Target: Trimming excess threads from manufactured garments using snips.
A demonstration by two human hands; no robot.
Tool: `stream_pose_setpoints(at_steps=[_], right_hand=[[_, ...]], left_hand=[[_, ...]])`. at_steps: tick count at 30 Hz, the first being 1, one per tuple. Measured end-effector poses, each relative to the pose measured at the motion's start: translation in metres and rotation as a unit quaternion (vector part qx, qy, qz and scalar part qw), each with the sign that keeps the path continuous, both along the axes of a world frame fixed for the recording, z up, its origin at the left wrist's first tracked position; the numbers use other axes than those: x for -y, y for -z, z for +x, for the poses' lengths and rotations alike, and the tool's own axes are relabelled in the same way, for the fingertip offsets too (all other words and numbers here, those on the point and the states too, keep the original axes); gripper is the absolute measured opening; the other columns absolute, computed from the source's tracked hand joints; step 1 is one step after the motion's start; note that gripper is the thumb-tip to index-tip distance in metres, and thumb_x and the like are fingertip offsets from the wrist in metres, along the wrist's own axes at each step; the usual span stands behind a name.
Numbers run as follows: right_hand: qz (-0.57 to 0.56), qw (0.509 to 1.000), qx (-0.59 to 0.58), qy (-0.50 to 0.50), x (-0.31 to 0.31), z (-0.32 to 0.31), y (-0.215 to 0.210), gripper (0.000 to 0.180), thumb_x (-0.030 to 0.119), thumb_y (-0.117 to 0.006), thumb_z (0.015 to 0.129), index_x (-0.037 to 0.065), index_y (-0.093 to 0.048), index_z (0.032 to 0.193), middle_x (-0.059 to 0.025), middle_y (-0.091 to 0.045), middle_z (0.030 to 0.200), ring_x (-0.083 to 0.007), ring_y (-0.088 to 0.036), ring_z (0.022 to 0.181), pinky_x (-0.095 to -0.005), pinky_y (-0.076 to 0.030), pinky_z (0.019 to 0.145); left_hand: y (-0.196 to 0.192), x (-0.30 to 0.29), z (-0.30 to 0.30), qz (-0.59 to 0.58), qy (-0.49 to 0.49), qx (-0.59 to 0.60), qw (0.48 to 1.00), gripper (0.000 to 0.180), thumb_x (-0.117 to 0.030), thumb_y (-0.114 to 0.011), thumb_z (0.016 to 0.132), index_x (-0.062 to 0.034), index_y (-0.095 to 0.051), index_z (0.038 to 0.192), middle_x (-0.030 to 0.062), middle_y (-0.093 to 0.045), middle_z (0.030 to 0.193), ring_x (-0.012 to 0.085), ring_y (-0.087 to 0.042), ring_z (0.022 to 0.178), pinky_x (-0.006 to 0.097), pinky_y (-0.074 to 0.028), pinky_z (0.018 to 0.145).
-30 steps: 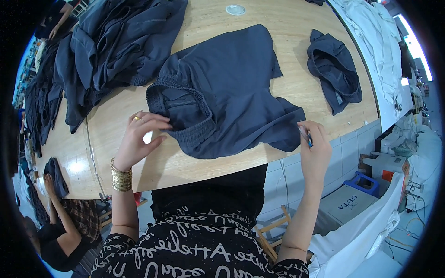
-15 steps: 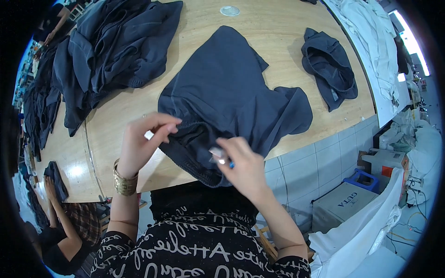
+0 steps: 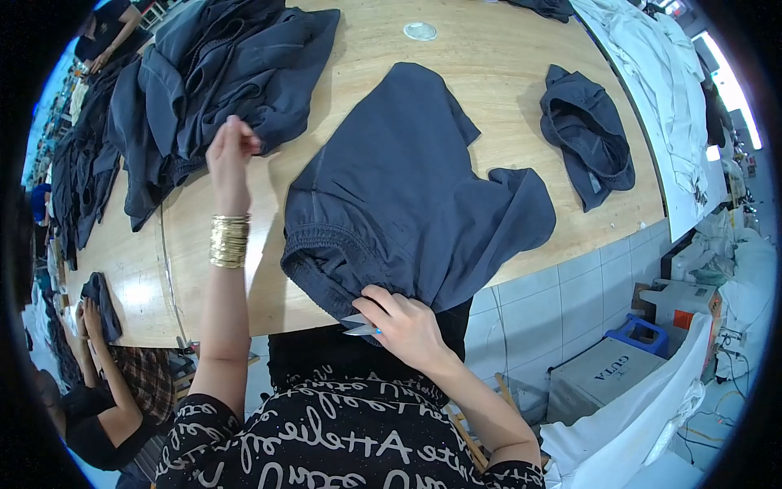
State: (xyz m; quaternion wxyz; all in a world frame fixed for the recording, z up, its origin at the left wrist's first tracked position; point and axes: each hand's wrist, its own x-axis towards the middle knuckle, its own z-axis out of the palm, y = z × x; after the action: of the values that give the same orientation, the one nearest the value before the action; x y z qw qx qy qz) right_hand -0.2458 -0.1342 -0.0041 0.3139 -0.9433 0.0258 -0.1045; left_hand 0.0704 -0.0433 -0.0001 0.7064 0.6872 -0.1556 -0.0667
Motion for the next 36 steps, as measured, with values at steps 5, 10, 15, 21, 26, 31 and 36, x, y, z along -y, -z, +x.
stream_pose_setpoints(at_steps=[5,10,15,21,26,31,36], right_hand=[[0.014,0.999,0.016,0.040,0.002,-0.003,0.007,0.047,0.002,-0.071,0.059,0.012,-0.061,0.104,-0.0047,-0.057,0.106,-0.0222,-0.063,0.079,-0.0309,-0.053,0.063],[0.046,0.980,-0.025,0.193,-0.002,-0.005,-0.010,0.054,0.001,-0.067,0.063,0.013,-0.056,0.115,-0.0075,-0.049,0.112,-0.0226,-0.063,0.079,-0.0335,-0.054,0.064],[0.213,0.913,-0.071,0.341,0.055,-0.018,-0.025,0.027,0.002,-0.063,0.073,0.003,-0.063,0.100,-0.0090,-0.066,0.087,-0.0228,-0.064,0.090,-0.0292,-0.048,0.076],[0.597,0.694,0.077,0.395,0.095,-0.013,-0.055,0.011,0.020,-0.068,0.085,0.013,-0.061,0.082,0.0098,-0.052,0.070,0.0035,-0.038,0.049,-0.0148,-0.024,0.039],[0.582,0.692,0.123,0.409,0.097,-0.016,-0.050,0.014,0.023,-0.066,0.085,0.011,-0.061,0.091,0.0077,-0.058,0.072,0.0020,-0.045,0.050,-0.0150,-0.026,0.037],[0.571,0.709,0.140,0.389,0.099,-0.019,-0.052,0.013,0.022,-0.065,0.086,0.011,-0.060,0.092,0.0079,-0.056,0.071,0.0021,-0.045,0.051,-0.0151,-0.026,0.038],[0.577,0.708,0.137,0.384,0.098,-0.017,-0.055,0.013,0.020,-0.065,0.085,0.011,-0.060,0.093,0.0082,-0.055,0.070,0.0022,-0.043,0.051,-0.0160,-0.025,0.039]], left_hand=[[-0.033,-0.016,-0.049,0.174,0.256,0.214,0.927,0.022,-0.017,-0.068,0.080,-0.0082,-0.063,0.100,0.0046,-0.058,0.112,0.0147,-0.056,0.098,0.031,-0.045,0.082],[-0.016,-0.023,-0.074,0.341,0.352,0.364,0.792,0.025,-0.009,-0.068,0.078,-0.0089,-0.066,0.103,0.0050,-0.063,0.108,0.0195,-0.056,0.106,0.034,-0.043,0.091],[-0.028,-0.008,-0.071,0.136,0.305,-0.045,0.942,0.013,-0.011,-0.058,0.089,-0.0017,-0.064,0.096,0.0005,-0.064,0.085,0.0071,-0.059,0.078,0.019,-0.044,0.071],[-0.030,0.008,-0.087,0.024,0.268,-0.244,0.932,0.033,-0.030,-0.052,0.095,0.0002,-0.064,0.100,-0.0003,-0.066,0.088,0.0050,-0.057,0.080,0.019,-0.042,0.077],[-0.034,0.005,-0.094,0.015,0.261,-0.211,0.942,0.031,-0.029,-0.052,0.095,-0.0003,-0.064,0.100,0.0000,-0.066,0.089,0.0052,-0.056,0.082,0.020,-0.041,0.080],[-0.043,0.004,-0.100,0.008,0.263,-0.189,0.946,0.030,-0.027,-0.051,0.096,-0.0003,-0.064,0.100,-0.0002,-0.065,0.090,0.0050,-0.055,0.083,0.020,-0.040,0.081],[-0.046,-0.001,-0.098,0.044,0.291,-0.184,0.938,0.028,-0.026,-0.052,0.095,-0.0012,-0.065,0.096,-0.0019,-0.064,0.089,0.0042,-0.054,0.082,0.021,-0.040,0.080]])
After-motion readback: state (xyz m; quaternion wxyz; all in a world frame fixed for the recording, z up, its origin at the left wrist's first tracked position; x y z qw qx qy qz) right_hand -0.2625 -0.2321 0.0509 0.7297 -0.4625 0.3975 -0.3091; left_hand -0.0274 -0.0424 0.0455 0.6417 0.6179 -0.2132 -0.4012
